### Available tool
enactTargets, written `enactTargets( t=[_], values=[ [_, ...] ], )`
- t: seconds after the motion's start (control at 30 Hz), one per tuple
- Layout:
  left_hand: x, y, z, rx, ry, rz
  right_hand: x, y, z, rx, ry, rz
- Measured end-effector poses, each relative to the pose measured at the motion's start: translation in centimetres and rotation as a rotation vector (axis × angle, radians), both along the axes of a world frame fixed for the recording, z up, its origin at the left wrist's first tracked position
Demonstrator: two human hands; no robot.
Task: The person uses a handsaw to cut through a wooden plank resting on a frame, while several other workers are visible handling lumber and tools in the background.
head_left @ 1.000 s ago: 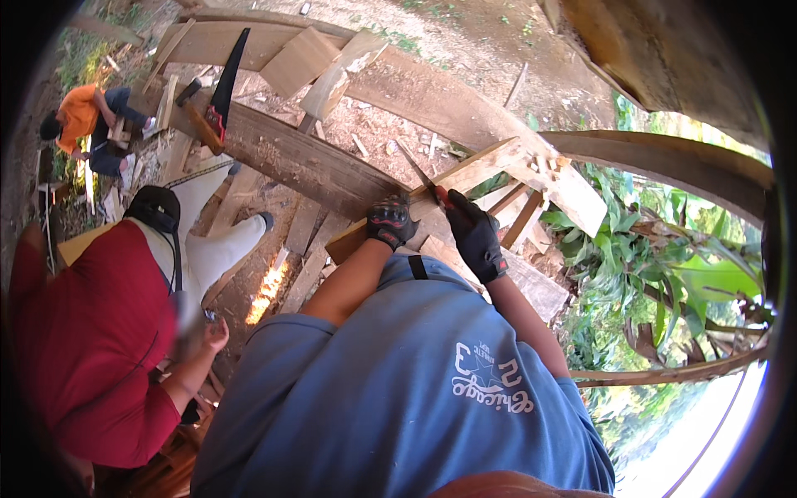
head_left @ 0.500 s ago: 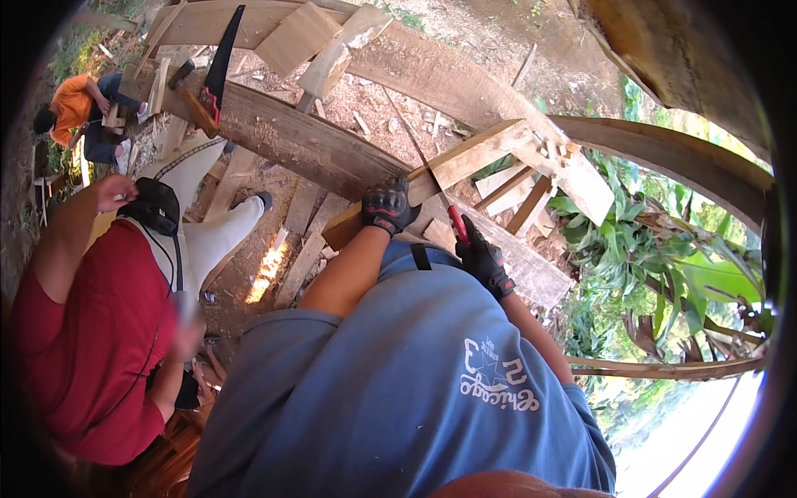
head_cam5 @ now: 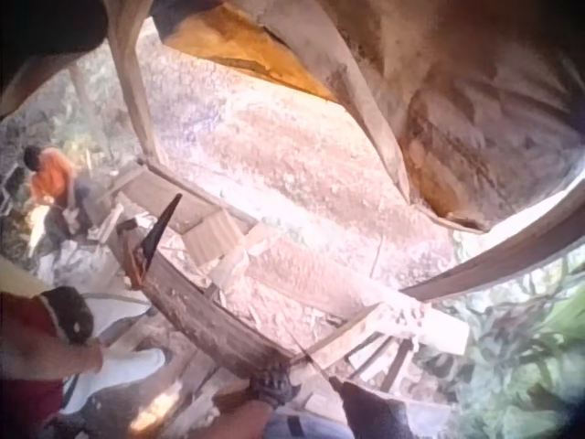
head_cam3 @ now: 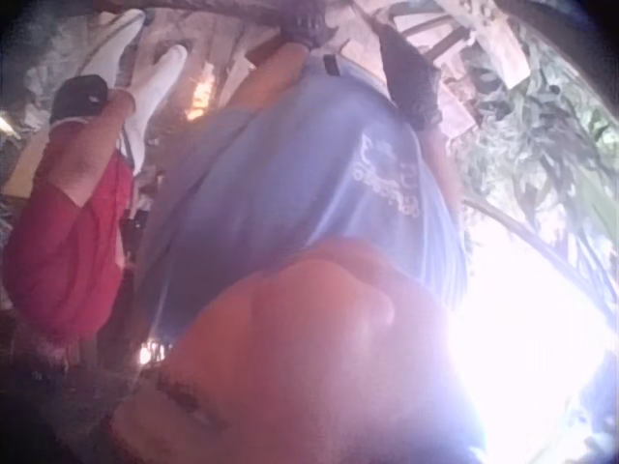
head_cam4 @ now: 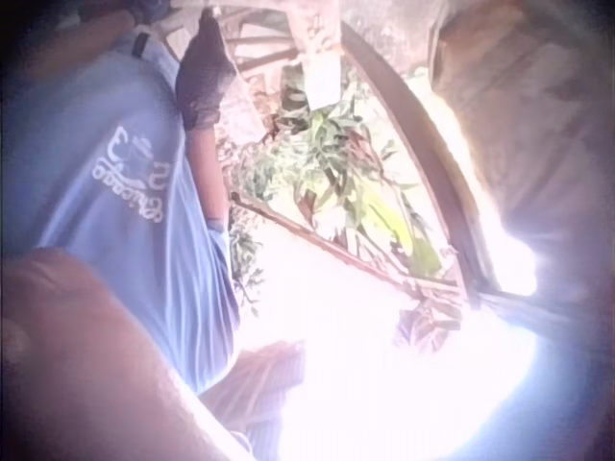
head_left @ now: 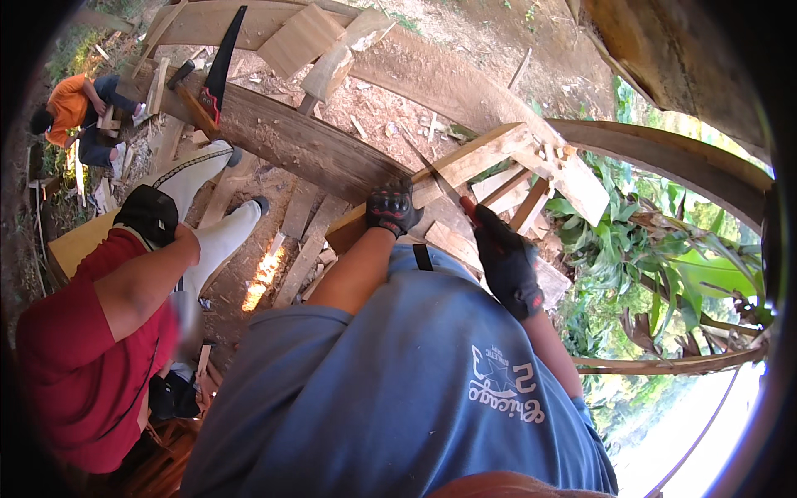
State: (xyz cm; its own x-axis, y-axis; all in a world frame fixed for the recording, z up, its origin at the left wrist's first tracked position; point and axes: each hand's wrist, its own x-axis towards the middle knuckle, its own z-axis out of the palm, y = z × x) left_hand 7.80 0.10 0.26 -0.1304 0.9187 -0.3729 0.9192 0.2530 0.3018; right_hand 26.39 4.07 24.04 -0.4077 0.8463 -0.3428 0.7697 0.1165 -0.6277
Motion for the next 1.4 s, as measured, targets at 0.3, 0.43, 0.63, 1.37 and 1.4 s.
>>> enactTargets(
  t=[0.3, 0.43, 0.63, 1.37, 1.4],
  values=[
    [-0.8, 0.4, -0.2, 0.012, -0.090, 0.004, -2.5, 1.8, 2.8, 0.022, -0.068, 0.012],
    [-1.0, 1.0, 0.7, -0.073, -0.114, -0.011, -3.6, 2.5, -2.4, 0.045, 0.010, -0.036],
    [-0.2, -0.1, -1.2, 0.019, -0.049, -0.028, -4.8, 5.5, -8.4, 0.058, -0.161, 0.044],
    [0.1, -0.5, -1.2, 0.040, -0.008, -0.009, 2.3, -1.6, -14.6, -0.005, 0.157, -0.126],
    [-0.1, -0.6, -2.0, 0.033, -0.066, 0.008, 2.4, -2.1, -14.9, 0.082, 0.189, -0.082]
  ],
)
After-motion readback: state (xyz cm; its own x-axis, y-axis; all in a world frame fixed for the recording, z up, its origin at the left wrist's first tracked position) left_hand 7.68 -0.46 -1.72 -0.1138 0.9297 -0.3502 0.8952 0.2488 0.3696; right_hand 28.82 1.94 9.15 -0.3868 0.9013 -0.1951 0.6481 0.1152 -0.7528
